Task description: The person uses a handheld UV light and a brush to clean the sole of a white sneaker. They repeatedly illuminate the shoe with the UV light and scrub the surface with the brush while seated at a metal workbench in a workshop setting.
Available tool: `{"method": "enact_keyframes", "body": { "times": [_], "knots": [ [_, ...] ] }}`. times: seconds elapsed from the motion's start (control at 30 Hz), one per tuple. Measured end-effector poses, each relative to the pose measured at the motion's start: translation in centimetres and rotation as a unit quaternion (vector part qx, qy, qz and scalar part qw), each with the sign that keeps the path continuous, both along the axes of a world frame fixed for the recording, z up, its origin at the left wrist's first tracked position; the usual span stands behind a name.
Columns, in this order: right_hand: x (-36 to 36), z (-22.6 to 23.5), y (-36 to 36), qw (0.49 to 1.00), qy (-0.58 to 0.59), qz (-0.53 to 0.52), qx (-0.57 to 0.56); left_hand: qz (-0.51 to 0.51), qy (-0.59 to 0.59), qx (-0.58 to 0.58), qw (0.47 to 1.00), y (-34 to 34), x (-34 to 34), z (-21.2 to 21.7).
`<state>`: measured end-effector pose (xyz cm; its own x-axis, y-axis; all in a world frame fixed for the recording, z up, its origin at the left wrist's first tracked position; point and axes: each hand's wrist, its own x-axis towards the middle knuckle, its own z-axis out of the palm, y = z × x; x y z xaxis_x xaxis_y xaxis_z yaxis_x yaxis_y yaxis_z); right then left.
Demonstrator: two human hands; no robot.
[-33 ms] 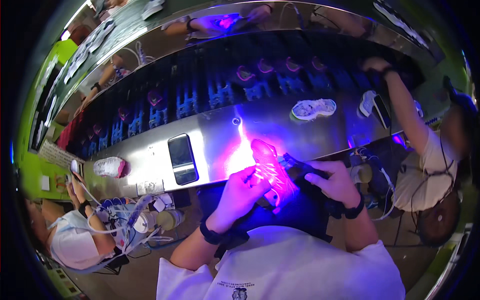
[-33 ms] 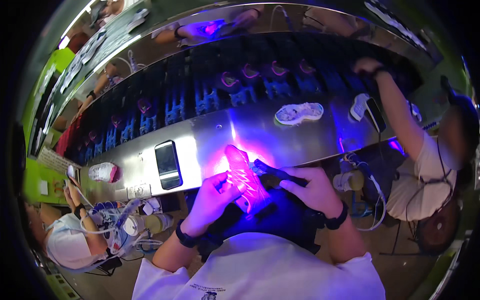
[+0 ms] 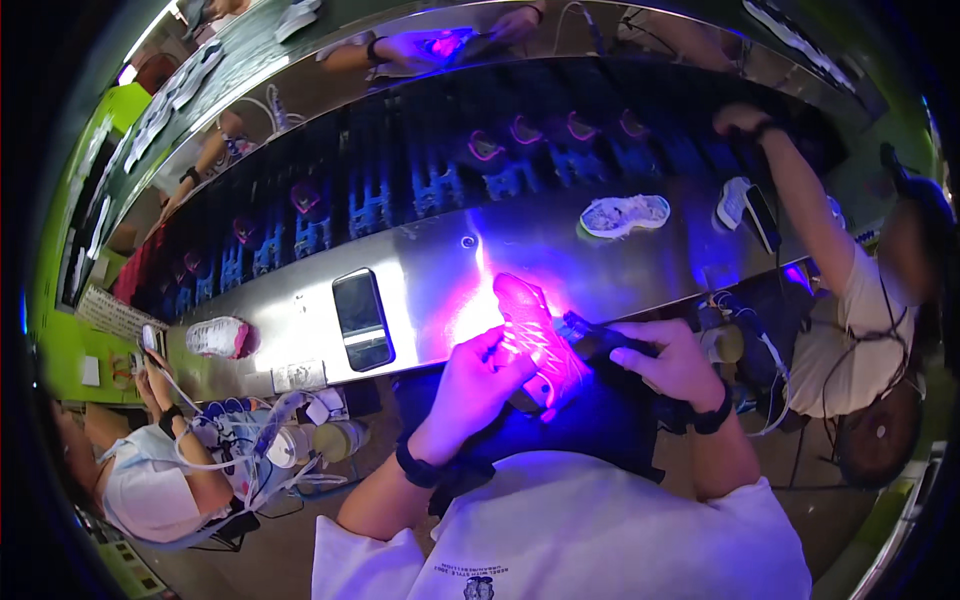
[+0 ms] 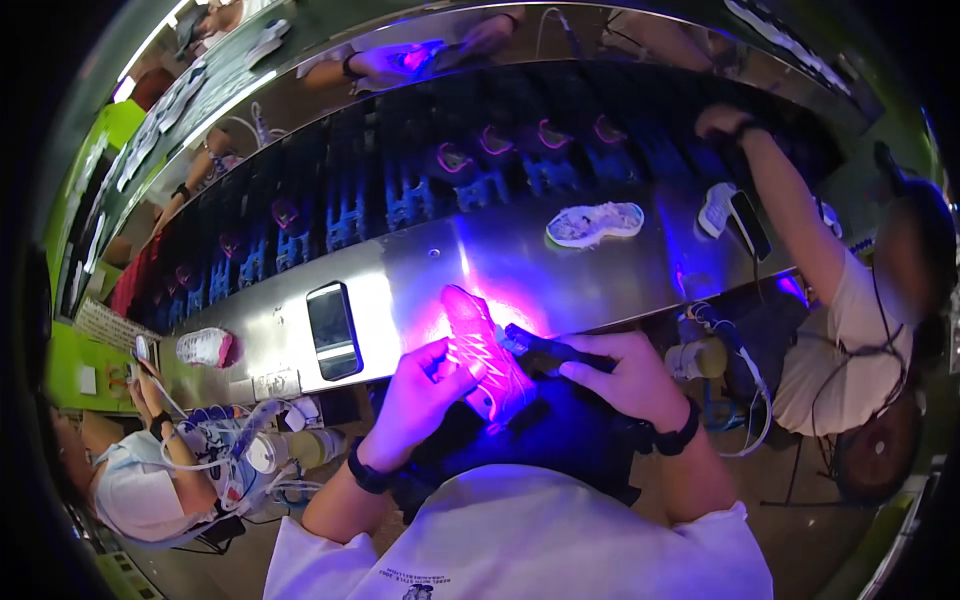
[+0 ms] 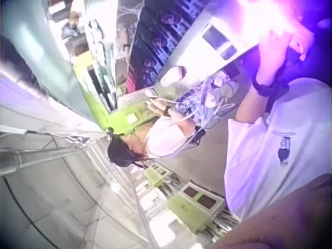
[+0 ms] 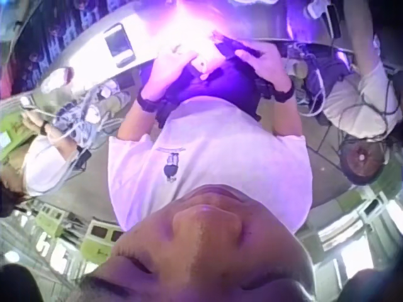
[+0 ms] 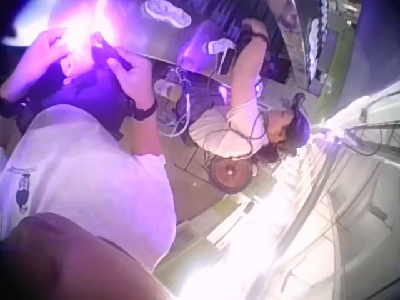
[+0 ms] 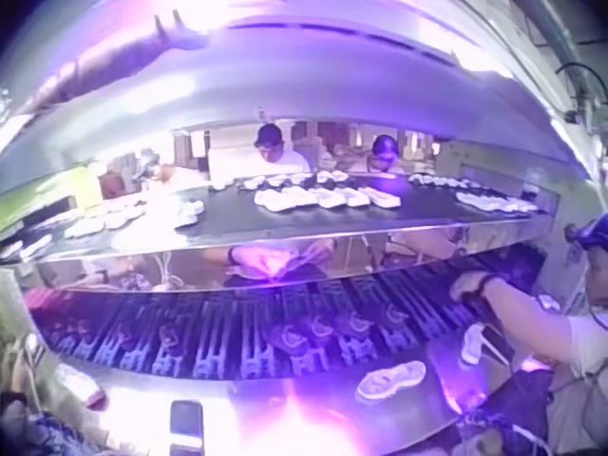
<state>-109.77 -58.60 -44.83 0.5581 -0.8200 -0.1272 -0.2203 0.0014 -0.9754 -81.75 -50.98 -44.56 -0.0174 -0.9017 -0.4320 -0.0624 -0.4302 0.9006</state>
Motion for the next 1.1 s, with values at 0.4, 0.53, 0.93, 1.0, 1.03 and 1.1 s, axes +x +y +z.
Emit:
{"method": "enact_keyframes", "body": {
  "times": [0.4, 0.53, 0.93, 1.0, 1.03, 1.1],
  "knots": [
    [-1.9, -2.0, 0.8, 0.986, 0.108, -0.041, -0.120, 0.085, -0.064, -0.057, 0.993, -3.4, -1.0, -3.3],
    [-1.2, -1.1, -0.3, 0.981, 0.126, -0.032, -0.146, 0.127, 0.173, 0.039, 0.976, -3.1, -0.7, -1.4],
    [1.6, 4.1, -3.8, 0.961, 0.123, 0.039, -0.244, 0.191, 0.288, 0.167, 0.923, -1.1, 1.4, 3.4],
    [1.4, 4.6, -3.6, 0.955, 0.141, 0.046, -0.256, 0.195, 0.333, 0.169, 0.907, -0.7, 1.1, 3.1],
    [1.4, 4.8, -3.7, 0.951, 0.146, 0.045, -0.270, 0.198, 0.342, 0.173, 0.902, -0.6, 0.9, 3.1],
    [1.3, 5.0, -3.5, 0.950, 0.137, 0.037, -0.279, 0.197, 0.363, 0.185, 0.892, -0.5, 0.4, 2.8]
  ]
}}
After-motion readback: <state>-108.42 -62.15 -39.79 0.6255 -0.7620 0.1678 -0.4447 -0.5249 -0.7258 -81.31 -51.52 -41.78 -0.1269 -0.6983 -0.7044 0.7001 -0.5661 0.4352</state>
